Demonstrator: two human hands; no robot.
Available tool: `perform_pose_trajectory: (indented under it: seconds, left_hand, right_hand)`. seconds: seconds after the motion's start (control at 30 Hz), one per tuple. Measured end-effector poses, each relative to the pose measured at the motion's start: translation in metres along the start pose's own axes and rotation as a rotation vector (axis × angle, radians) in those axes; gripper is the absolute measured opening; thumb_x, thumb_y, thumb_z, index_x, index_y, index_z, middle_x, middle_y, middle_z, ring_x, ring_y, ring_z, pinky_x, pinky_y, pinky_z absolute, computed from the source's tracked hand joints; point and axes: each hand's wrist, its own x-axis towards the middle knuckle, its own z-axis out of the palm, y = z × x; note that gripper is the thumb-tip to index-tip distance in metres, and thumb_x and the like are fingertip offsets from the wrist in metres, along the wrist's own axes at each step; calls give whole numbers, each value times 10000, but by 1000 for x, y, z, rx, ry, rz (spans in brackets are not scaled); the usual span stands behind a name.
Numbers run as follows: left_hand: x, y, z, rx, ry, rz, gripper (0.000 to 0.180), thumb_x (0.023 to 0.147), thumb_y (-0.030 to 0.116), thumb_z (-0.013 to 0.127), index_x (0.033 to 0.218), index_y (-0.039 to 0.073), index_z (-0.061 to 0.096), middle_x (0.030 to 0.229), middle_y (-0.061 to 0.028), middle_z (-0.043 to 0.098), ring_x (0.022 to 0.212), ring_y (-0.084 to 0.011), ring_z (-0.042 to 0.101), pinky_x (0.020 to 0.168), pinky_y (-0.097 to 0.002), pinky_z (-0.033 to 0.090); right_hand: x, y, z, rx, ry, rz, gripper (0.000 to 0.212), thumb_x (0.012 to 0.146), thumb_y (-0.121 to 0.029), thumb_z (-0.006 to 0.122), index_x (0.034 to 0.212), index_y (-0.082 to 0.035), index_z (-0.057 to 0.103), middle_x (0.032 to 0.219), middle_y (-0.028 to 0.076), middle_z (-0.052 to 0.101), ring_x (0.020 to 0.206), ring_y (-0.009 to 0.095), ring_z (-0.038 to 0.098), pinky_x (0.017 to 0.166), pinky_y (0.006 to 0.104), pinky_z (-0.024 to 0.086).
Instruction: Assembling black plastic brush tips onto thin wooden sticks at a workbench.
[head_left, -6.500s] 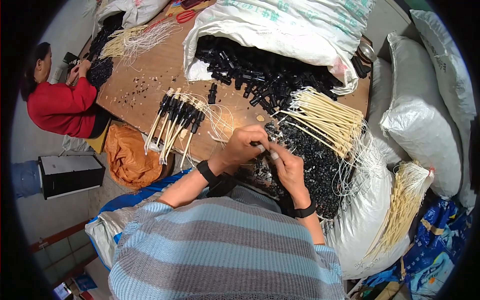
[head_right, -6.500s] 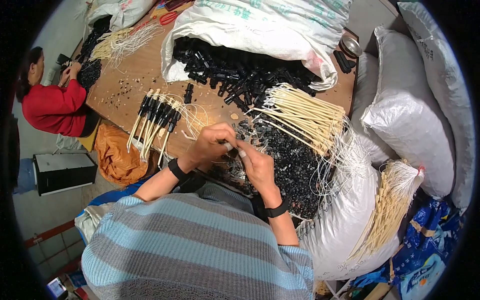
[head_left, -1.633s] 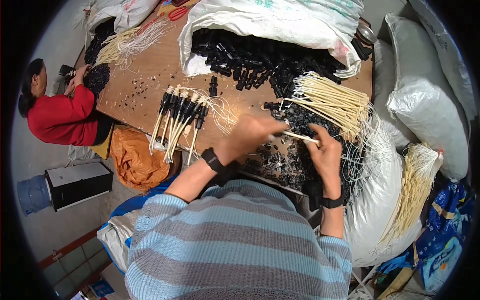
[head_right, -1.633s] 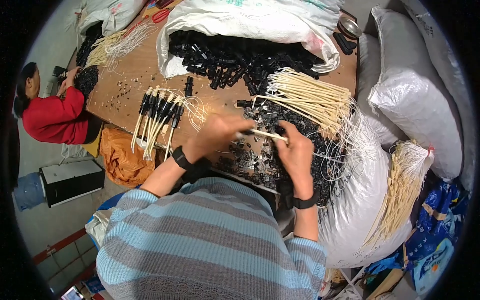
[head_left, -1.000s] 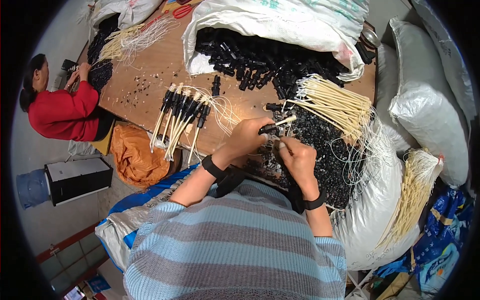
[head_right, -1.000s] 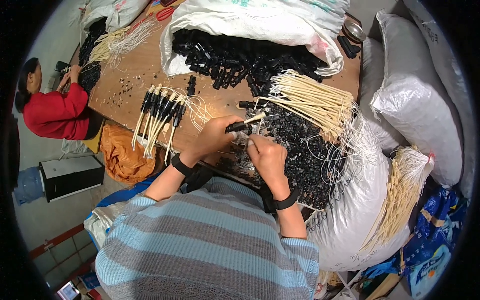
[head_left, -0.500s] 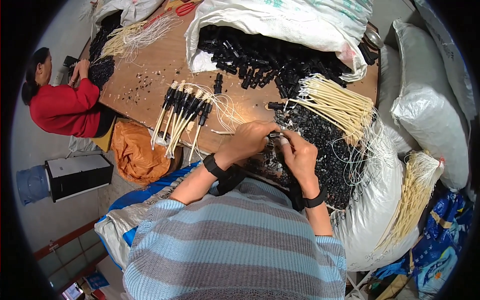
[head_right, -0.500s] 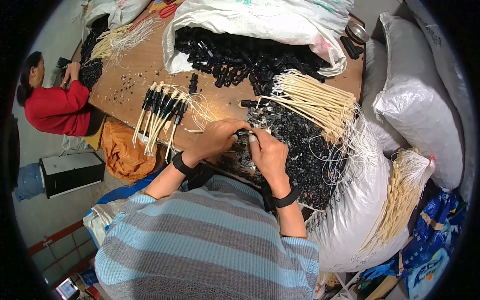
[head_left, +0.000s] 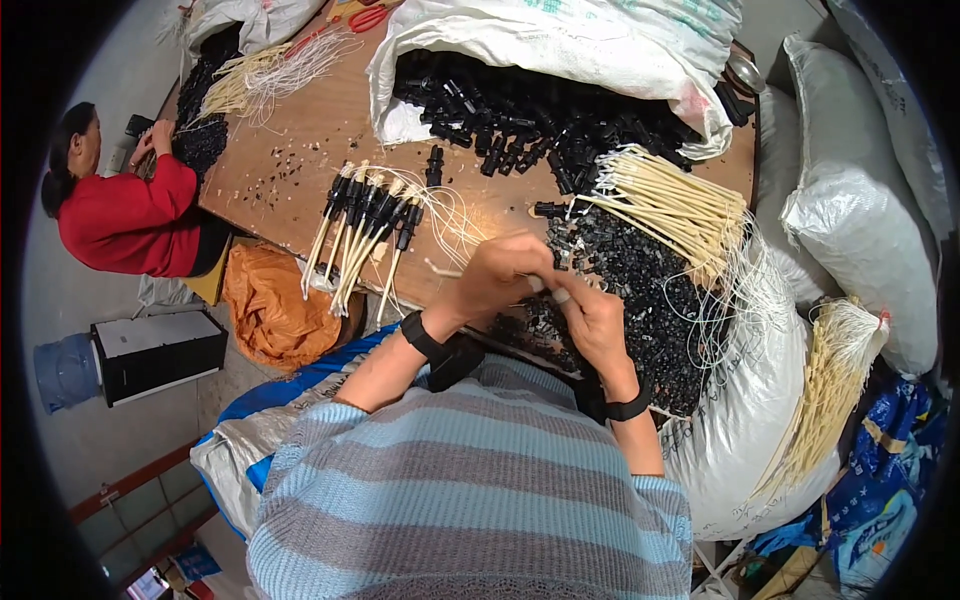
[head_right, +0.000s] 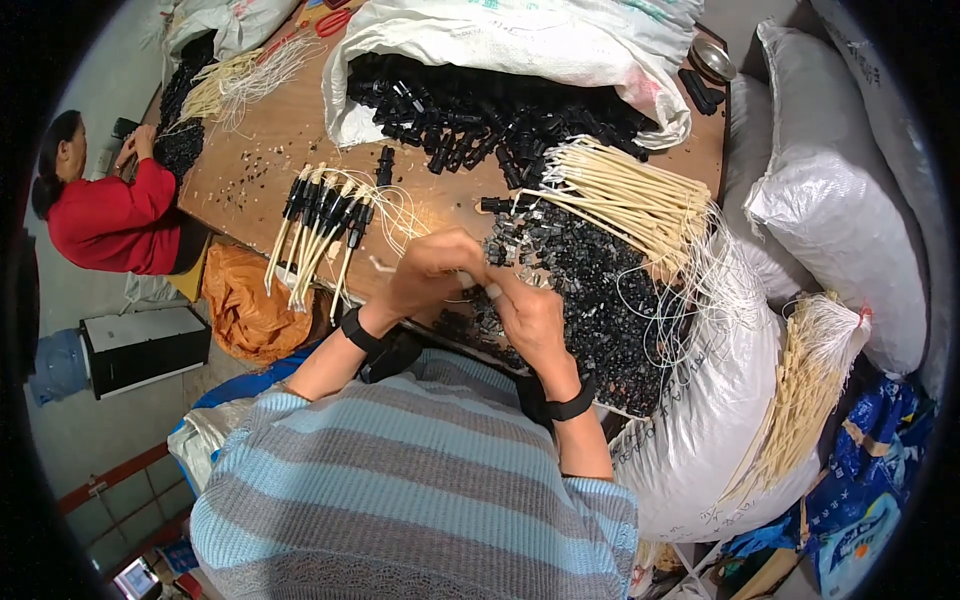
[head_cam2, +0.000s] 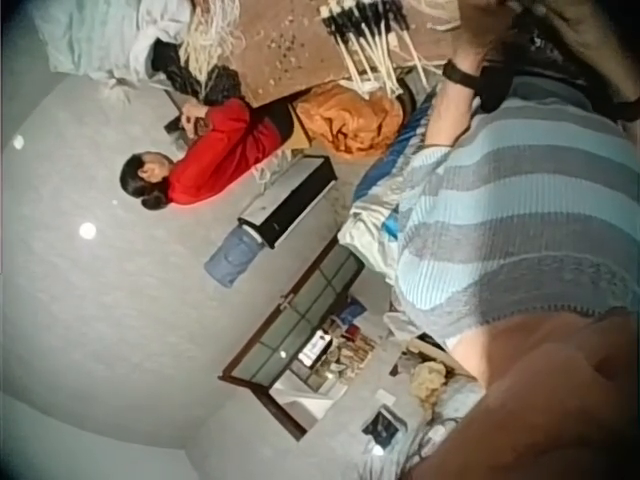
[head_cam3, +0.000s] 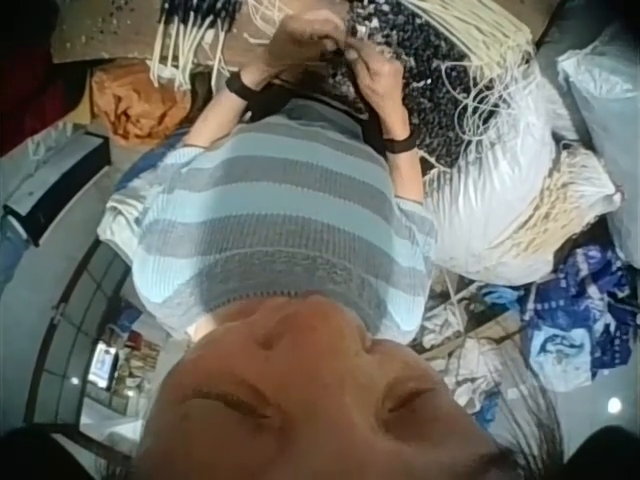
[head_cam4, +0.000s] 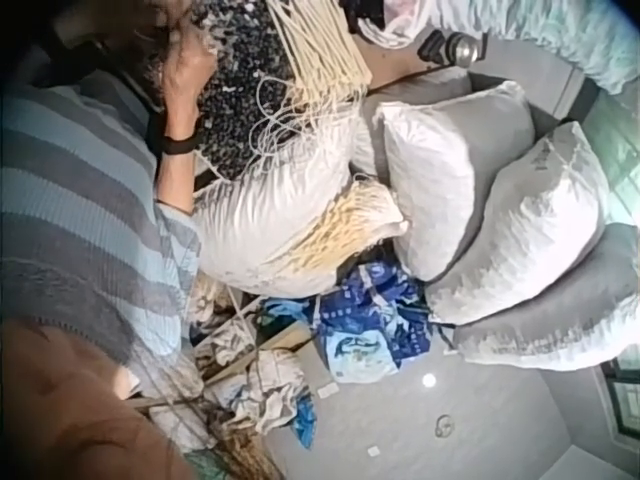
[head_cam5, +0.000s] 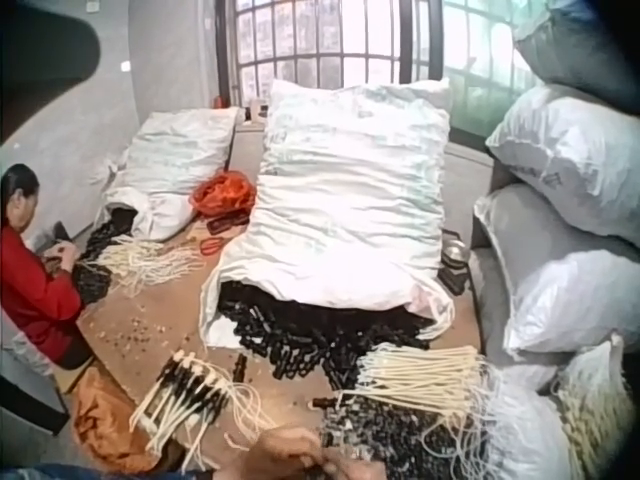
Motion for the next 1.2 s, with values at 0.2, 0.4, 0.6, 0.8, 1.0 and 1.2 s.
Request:
perform_pose_trajectory:
  seconds: [0.2, 0.4, 0.6, 0.8, 1.0, 1.2]
  left_hand:
    - [-9, -17, -3, -49, -82, -2, 167, 671, -80, 640, 774, 47, 672, 813, -46, 655, 808, -200, 624, 696, -293, 501]
    - [-20, -37, -17, 365, 63, -48, 257, 704, -58, 650, 915, 83, 693, 855, -61, 685, 805, -210, 646, 711, -328, 513]
    - [-40, -28, -51, 675, -31, -494, 298, 716, -41, 665, 985, 84, 688, 882, -89, 686, 849, -251, 652, 735, -338, 522]
    - [-8, -38, -5, 514, -83, -7, 317, 711, -32, 636, 1000, 98, 663, 874, -107, 656, 840, -287, 645, 725, -380, 529]
    - [-13, -62, -8, 311, 68, -326, 166, 692, -29, 632, 833, 37, 689, 791, -79, 640, 682, -199, 629, 602, -262, 490]
    - [-5, -5, 33, -38, 105, -387, 100, 768, -14, 671, 863, 12, 653, 833, -21, 656, 698, -81, 590, 631, -209, 477]
  right_hand:
    - [-5, 2, 7, 145, -75, 102, 165, 886, -65, 620, 1015, 12, 689, 827, 147, 699, 701, 185, 664, 635, 290, 502]
    - [-12, 9, 2, 234, -53, 281, 163, 882, -71, 633, 996, 27, 697, 735, 18, 654, 620, 64, 519, 584, 221, 424]
    - [-15, 22, -1, 362, 20, 435, 123, 862, -77, 636, 907, 18, 699, 578, -49, 485, 548, 23, 405, 496, 225, 333]
    - [-11, 21, 4, 351, -17, 456, 128, 860, -61, 611, 907, 22, 697, 550, -69, 458, 513, 17, 376, 468, 228, 294]
    - [-11, 26, 5, 403, 24, 511, 100, 862, -40, 608, 868, 19, 688, 571, -90, 453, 525, 6, 352, 475, 216, 266]
    - [0, 11, 9, 420, 52, 511, 82, 878, -36, 618, 867, 10, 686, 599, -108, 452, 542, -4, 333, 492, 195, 252]
